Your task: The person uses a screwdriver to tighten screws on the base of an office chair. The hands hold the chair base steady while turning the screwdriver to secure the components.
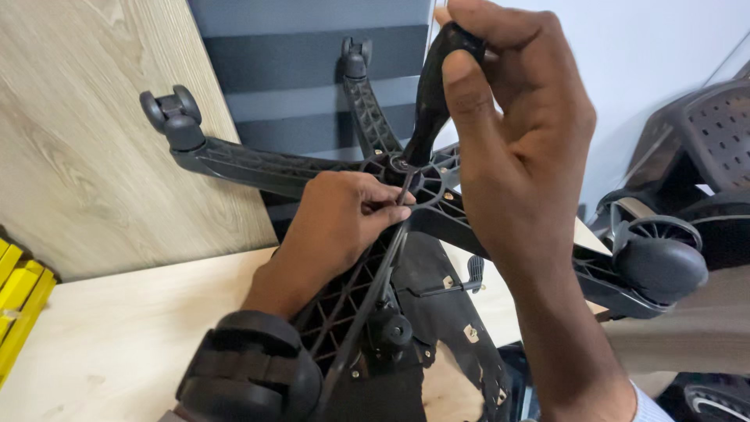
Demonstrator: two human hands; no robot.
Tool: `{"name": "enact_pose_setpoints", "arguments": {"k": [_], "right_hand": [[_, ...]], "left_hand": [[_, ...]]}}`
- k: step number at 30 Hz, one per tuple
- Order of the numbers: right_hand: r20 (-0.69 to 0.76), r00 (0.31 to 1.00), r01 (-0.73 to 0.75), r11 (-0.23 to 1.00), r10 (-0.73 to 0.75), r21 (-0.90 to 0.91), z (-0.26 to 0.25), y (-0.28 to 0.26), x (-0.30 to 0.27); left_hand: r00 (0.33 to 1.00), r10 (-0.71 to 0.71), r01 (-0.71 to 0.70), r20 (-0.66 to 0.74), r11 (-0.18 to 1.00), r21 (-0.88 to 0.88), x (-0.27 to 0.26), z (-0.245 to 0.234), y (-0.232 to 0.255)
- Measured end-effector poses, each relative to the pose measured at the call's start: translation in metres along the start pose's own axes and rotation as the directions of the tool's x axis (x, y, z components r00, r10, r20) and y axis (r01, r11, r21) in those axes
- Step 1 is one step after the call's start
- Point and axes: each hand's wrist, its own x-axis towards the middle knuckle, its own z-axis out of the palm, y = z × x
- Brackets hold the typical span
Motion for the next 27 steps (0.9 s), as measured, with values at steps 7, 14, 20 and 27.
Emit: {"name": "enact_pose_setpoints", "arguments": {"k": [7,14,20,27], "right_hand": [[-0.041,0.996,0.071,0.99,-0.076,-0.126,0.003,0.005,-0.009],[-0.042,0.998,0.037,0.998,-0.039,-0.055,0.009,0.002,-0.007],[-0.003,1.0,0.002,0.998,-0.003,-0.064,0.01,0.0,-0.006],[-0.072,0.996,0.027,0.98,-0.042,-0.197,0.014,0.01,0.002]], "left_hand": [[0.999,0.003,-0.005,-0.032,0.998,-0.059,-0.003,0.0,0.002],[0.998,0.056,-0.056,-0.032,0.998,0.005,0.002,-0.003,0.001],[0.996,0.074,-0.074,0.04,0.997,-0.008,0.013,-0.006,-0.002],[0.997,0.044,-0.044,0.07,0.999,0.009,0.015,-0.006,0.001]]}}
